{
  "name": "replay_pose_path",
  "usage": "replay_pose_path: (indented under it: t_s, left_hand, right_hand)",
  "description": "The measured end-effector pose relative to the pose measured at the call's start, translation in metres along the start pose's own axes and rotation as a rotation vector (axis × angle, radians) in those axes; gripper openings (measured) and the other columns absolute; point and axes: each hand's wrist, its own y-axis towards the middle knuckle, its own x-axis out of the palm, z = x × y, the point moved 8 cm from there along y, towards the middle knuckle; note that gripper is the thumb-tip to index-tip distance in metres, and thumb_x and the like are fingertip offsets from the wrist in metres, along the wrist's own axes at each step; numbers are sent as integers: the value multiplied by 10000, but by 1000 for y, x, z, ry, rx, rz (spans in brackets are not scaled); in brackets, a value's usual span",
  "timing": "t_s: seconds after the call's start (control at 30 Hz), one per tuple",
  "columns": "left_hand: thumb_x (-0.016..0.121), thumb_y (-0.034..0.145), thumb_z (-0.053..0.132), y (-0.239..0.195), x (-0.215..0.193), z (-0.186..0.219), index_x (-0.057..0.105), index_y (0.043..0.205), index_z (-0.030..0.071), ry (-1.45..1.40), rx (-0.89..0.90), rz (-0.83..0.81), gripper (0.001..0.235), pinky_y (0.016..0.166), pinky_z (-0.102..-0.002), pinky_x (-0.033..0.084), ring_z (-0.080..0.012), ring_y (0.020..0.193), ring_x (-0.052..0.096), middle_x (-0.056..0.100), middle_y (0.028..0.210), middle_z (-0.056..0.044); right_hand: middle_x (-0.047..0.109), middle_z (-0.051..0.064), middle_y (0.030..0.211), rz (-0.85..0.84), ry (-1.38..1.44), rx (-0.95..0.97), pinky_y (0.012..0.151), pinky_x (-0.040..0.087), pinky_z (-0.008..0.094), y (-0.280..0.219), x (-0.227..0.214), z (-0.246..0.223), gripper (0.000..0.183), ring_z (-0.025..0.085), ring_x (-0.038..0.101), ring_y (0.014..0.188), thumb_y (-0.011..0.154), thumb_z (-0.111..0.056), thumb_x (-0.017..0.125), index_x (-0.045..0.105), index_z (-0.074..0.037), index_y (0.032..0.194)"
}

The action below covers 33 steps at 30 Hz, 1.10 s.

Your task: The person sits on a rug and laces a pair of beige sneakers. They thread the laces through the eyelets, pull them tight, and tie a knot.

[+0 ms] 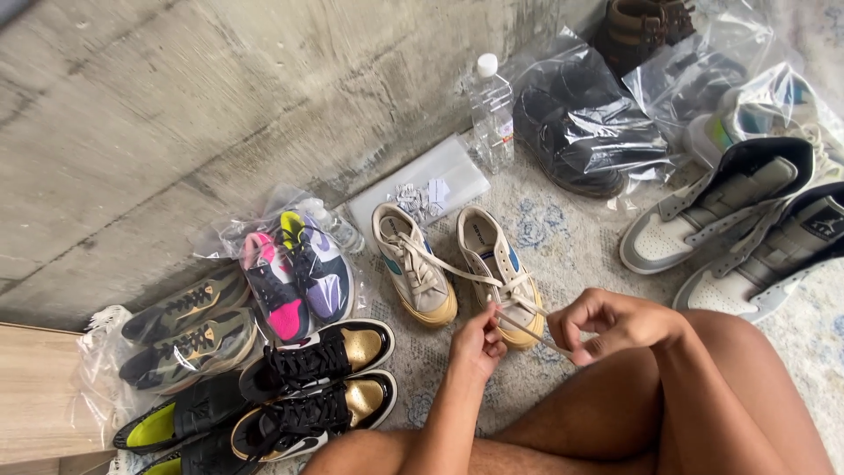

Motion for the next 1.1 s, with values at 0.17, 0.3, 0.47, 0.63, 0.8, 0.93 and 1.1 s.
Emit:
replay_pose_path:
  t_s: [0.17, 0.3, 0.47, 0.63, 0.8, 0.93, 1.1]
  left_hand:
    - [785, 945, 289, 3, 13, 4, 715, 905, 86, -13, -47, -62, 218, 397, -184, 238, -54, 457, 381, 552, 709, 35]
    - [772, 943, 286, 17, 8, 8, 697, 876, 90, 41, -22, -76, 220, 388, -163, 234, -32, 442, 375, 560, 700, 45]
    - [737, 947, 293, 20, 1, 27, 725, 898, 73, 155, 75, -18, 225, 361, -183, 236, -51, 429, 384, 548, 684, 19]
    - [703, 944, 290, 32, -7, 41, 736, 910, 86, 300, 182, 53, 210, 382, -197, 324, -94, 480, 505, 597, 694, -21]
    - [615, 973, 357, 25, -7, 48, 694, 919, 109, 538, 241, 117, 266, 462, -215, 385, -113, 606, 616, 644, 744, -14]
    - [622, 972, 355, 18, -5, 57, 712, 925, 76, 651, 332, 156, 296, 518, -231, 398, -125, 664, 631, 660, 775, -26]
    - [762, 872, 454, -21, 25, 78, 703, 918, 81, 745, 525, 123, 381, 611, -235, 413, -128, 689, 624, 701, 740, -55]
  right_hand:
    - [638, 101, 671, -107, 98, -47, 600, 468, 360, -3, 1, 3, 219, 186, 553, 620, 841, -91, 848, 731, 33, 705]
    - [652, 121, 677, -174, 128, 3, 605, 473, 364, 2, 12, 18, 207, 194, 567, 619, 827, -65, 858, 729, 50, 713]
    - [682, 121, 671, -147, 120, 61, 611, 472, 343, 15, 18, 43, 168, 184, 590, 610, 827, -49, 839, 743, 54, 735]
    - [708, 114, 647, 85, 57, 59, 581, 499, 316, 25, -8, 66, 147, 145, 613, 595, 818, -58, 789, 762, 51, 724]
    - [573, 61, 488, 393, 12, 211, 460, 412, 275, 13, -42, 103, 201, 133, 503, 447, 790, -67, 767, 706, 12, 615]
    - [500, -2, 489, 437, -157, 347, 471, 319, 273, 1, -61, 123, 217, 104, 420, 477, 752, -92, 744, 677, -32, 555]
    - [743, 84, 695, 640, -912, 791, 778, 565, 431, -23, -90, 131, 336, 323, 723, 795, 696, -464, 726, 776, -142, 775]
